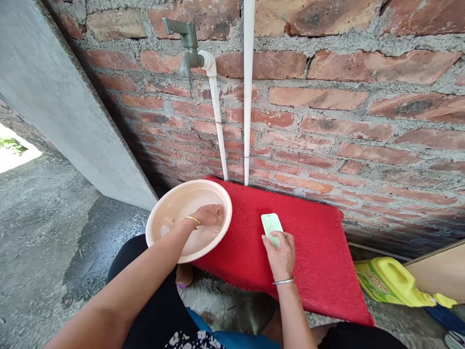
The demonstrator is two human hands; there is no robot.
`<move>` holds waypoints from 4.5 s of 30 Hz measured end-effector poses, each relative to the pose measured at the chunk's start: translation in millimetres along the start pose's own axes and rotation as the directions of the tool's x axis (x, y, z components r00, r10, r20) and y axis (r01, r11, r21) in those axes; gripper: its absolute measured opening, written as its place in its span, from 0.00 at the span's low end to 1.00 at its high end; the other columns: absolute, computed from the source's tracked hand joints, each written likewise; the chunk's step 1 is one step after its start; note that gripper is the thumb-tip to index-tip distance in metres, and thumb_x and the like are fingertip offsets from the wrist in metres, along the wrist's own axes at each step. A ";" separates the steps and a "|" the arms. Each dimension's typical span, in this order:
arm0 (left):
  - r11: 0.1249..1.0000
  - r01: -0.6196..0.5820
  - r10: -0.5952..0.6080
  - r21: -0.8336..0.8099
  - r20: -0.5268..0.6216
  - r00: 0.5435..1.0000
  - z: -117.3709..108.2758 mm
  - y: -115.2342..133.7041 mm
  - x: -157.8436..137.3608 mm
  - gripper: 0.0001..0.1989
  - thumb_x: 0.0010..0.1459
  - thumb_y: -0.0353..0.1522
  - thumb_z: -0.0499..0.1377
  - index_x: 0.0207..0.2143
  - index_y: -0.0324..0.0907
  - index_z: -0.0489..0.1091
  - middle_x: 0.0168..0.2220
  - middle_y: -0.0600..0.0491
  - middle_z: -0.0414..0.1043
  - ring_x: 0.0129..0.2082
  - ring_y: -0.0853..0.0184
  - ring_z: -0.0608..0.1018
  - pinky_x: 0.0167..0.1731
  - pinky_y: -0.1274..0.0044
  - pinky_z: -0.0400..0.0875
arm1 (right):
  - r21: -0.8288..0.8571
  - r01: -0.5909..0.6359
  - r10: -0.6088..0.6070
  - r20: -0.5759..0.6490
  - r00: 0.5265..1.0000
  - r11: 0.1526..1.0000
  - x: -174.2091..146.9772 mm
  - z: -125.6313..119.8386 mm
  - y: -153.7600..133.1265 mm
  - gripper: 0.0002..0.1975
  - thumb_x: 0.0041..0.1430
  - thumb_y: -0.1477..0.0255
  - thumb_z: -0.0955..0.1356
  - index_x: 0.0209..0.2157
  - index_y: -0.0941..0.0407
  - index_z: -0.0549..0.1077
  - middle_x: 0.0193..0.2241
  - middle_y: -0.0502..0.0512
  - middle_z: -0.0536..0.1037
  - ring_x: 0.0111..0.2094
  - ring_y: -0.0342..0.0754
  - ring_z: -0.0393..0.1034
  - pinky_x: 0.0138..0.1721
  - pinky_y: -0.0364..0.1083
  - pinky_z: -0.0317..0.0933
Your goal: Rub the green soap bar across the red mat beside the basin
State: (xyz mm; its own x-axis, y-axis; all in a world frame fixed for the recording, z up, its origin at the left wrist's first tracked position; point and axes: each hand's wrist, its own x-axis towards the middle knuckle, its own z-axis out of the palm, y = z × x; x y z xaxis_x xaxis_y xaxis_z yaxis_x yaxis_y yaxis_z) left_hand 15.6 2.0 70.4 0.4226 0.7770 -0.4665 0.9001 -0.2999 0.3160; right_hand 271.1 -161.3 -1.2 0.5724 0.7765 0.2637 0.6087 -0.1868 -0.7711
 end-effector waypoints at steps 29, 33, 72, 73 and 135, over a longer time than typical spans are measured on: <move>1.000 -0.026 0.026 0.012 0.012 1.000 -1.3 2.7 -2.7 0.18 0.47 0.33 0.65 0.42 0.44 0.68 0.45 0.50 0.76 0.47 0.54 0.77 0.45 0.68 0.71 | 0.068 0.198 -0.207 0.155 0.966 0.978 -17.3 27.6 -18.4 0.14 0.55 0.54 0.70 0.34 0.50 0.75 0.37 0.53 0.70 0.40 0.51 0.69 0.44 0.51 0.65; 0.999 -0.039 0.039 0.005 -0.006 0.999 -0.5 1.9 -2.3 0.18 0.46 0.33 0.65 0.42 0.44 0.69 0.44 0.50 0.77 0.47 0.54 0.78 0.45 0.68 0.71 | 0.057 0.206 -0.213 0.161 0.964 0.977 -18.3 27.2 -19.0 0.14 0.55 0.54 0.70 0.34 0.50 0.75 0.37 0.53 0.69 0.41 0.51 0.69 0.45 0.50 0.65; 0.999 -0.041 0.041 0.003 0.011 0.999 2.1 -0.5 2.4 0.18 0.46 0.34 0.65 0.41 0.45 0.68 0.46 0.52 0.76 0.47 0.56 0.77 0.46 0.69 0.70 | -0.159 0.005 -0.014 -0.056 0.998 0.987 13.0 -14.0 11.4 0.26 0.51 0.42 0.66 0.33 0.50 0.76 0.35 0.55 0.70 0.36 0.53 0.66 0.40 0.52 0.61; 0.999 -0.045 0.045 0.004 0.009 0.999 1.8 -0.5 2.1 0.18 0.46 0.33 0.65 0.41 0.45 0.68 0.46 0.52 0.76 0.47 0.56 0.77 0.45 0.70 0.70 | -0.154 -0.020 0.008 -0.074 0.997 0.988 13.7 -14.8 10.2 0.26 0.51 0.41 0.66 0.33 0.50 0.76 0.35 0.55 0.70 0.36 0.53 0.66 0.40 0.52 0.61; 1.000 -0.027 0.027 -0.001 0.025 0.999 0.6 -0.7 3.1 0.20 0.46 0.35 0.66 0.43 0.45 0.70 0.46 0.52 0.77 0.46 0.56 0.78 0.44 0.70 0.71 | -0.094 0.178 -0.168 0.110 0.980 0.979 -15.2 -6.9 5.2 0.25 0.55 0.43 0.65 0.35 0.51 0.76 0.36 0.53 0.70 0.39 0.52 0.70 0.43 0.51 0.63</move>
State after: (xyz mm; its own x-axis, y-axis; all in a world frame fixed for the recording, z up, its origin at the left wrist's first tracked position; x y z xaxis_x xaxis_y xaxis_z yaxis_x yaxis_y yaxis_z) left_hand 16.4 4.2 68.2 0.4495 0.7547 -0.4779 0.8881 -0.3202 0.3298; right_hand 269.3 -178.3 -5.2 0.3978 0.8585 0.3237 0.7500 -0.1010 -0.6537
